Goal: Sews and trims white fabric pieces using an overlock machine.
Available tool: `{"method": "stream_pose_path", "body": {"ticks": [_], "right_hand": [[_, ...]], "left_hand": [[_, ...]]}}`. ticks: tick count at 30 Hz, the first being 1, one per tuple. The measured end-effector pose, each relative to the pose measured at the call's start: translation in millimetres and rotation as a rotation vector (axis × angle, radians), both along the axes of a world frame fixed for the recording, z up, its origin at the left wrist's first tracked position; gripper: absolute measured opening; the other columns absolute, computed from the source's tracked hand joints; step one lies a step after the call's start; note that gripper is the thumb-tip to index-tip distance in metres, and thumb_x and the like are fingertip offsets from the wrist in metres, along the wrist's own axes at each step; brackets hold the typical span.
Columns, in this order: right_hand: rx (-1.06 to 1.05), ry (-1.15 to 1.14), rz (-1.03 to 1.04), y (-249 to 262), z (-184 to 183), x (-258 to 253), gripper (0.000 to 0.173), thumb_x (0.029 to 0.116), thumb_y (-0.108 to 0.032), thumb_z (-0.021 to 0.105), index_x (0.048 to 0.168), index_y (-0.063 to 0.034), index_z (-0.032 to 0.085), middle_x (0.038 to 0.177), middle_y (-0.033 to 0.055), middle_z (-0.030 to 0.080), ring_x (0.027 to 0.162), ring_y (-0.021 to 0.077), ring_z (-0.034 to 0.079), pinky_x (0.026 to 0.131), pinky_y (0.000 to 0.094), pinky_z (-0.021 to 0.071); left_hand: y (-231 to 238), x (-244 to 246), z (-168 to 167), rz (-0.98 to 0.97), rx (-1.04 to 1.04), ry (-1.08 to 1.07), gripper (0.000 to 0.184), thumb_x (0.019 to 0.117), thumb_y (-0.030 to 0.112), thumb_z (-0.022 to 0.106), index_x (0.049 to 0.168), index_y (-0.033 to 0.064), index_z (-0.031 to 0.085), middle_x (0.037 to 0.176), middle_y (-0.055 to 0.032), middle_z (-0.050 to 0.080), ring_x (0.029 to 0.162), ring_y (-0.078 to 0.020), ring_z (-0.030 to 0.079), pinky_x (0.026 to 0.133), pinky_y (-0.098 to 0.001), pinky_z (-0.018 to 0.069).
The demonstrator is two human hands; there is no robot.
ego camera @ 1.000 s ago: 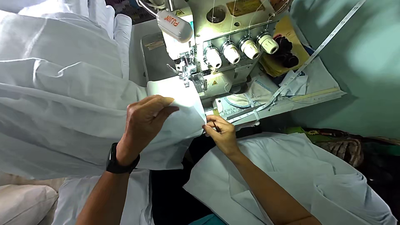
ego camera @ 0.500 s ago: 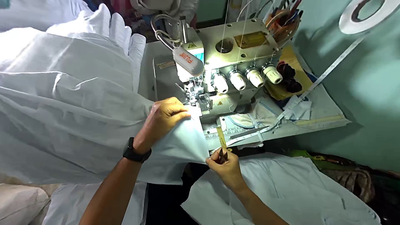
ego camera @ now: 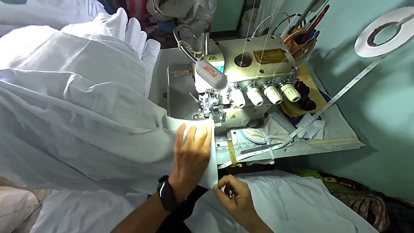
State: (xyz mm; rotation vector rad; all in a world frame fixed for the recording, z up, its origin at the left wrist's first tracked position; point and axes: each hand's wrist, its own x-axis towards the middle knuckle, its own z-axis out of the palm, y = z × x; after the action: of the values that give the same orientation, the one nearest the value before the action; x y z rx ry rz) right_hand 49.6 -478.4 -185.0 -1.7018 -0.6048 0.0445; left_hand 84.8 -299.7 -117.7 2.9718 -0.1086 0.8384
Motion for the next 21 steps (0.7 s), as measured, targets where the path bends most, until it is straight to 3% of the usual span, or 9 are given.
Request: {"method": "stream_pose_path", "body": {"ticks": [3,5,8,11,14,18,21], "right_hand": [[0.054,-0.079,-0.032,5,8,5,0.005,0.082,-0.002,0.067,0.083,-0.0005,0.062,0.072,0.0029,0.063,0.06,-0.0062,0.051,0.056,0.0039,0.0398],[0.057,-0.096,-0.043,11,16,11,0.006,0.0811,-0.002,0.067,0.082,-0.0012,0.062,0.072,0.0023,0.062,0.061,-0.0062,0.052,0.057,0.0036,0.0405],[0.044,-0.101,-0.053,21,17,23,0.005,0.0802,-0.002,0.067,0.08,0.0001,0.063,0.068,0.0027,0.062,0.058,-0.0049,0.052,0.055,0.0056,0.0415],[0.041,-0.069,-0.097,34,21,41,0.005,0.0787,-0.002,0.068,0.079,0.0014,0.064,0.066,0.0005,0.06,0.054,-0.0071,0.046,0.051,0.006,0.037],[0.112,-0.022,-0.129,47,28,59,0.003,0.0782,0.0,0.068,0.079,0.0004,0.065,0.068,-0.0037,0.06,0.054,-0.01,0.042,0.049,0.0057,0.0335],[0.162,-0.108,-0.13,63,36,88,0.01,0.0826,0.002,0.067,0.087,0.0067,0.074,0.077,0.0018,0.069,0.066,-0.0078,0.057,0.06,0.007,0.0464],[0.064,-0.272,-0.209,72,33,107,0.013,0.0835,-0.003,0.069,0.089,0.0056,0.077,0.075,0.0058,0.072,0.065,-0.0044,0.061,0.062,0.0101,0.0497]], "left_hand": [[-2,1,-17,0.062,-0.054,0.0,0.034,0.095,0.003,0.053,0.122,0.0075,0.074,0.128,-0.0122,0.071,0.124,-0.0349,0.065,0.105,-0.0658,0.0394],[7,7,-14,0.026,-0.139,0.046,0.035,0.0971,0.006,0.05,0.124,0.0067,0.073,0.135,-0.0121,0.067,0.13,-0.035,0.061,0.106,-0.0678,0.0386],[26,18,-2,-0.054,-0.238,0.143,0.033,0.1008,0.011,0.047,0.12,0.0033,0.073,0.137,-0.0135,0.066,0.133,-0.0352,0.058,0.106,-0.0668,0.0401],[48,36,7,-0.102,-0.327,0.229,0.033,0.1019,0.011,0.045,0.119,-0.0045,0.068,0.136,-0.0194,0.065,0.133,-0.0368,0.058,0.108,-0.062,0.0405],[63,58,16,-0.134,-0.36,0.242,0.027,0.0986,0.011,0.05,0.114,-0.0041,0.066,0.124,-0.0221,0.067,0.121,-0.038,0.062,0.101,-0.0591,0.0435],[82,89,21,-0.17,-0.43,0.248,0.036,0.0951,0.015,0.061,0.124,-0.0067,0.063,0.126,-0.0228,0.067,0.126,-0.0372,0.061,0.109,-0.0621,0.0378],[94,108,22,-0.146,-0.503,0.234,0.044,0.0934,0.018,0.068,0.129,-0.0074,0.06,0.122,-0.024,0.068,0.121,-0.037,0.064,0.111,-0.0603,0.0369]]}}
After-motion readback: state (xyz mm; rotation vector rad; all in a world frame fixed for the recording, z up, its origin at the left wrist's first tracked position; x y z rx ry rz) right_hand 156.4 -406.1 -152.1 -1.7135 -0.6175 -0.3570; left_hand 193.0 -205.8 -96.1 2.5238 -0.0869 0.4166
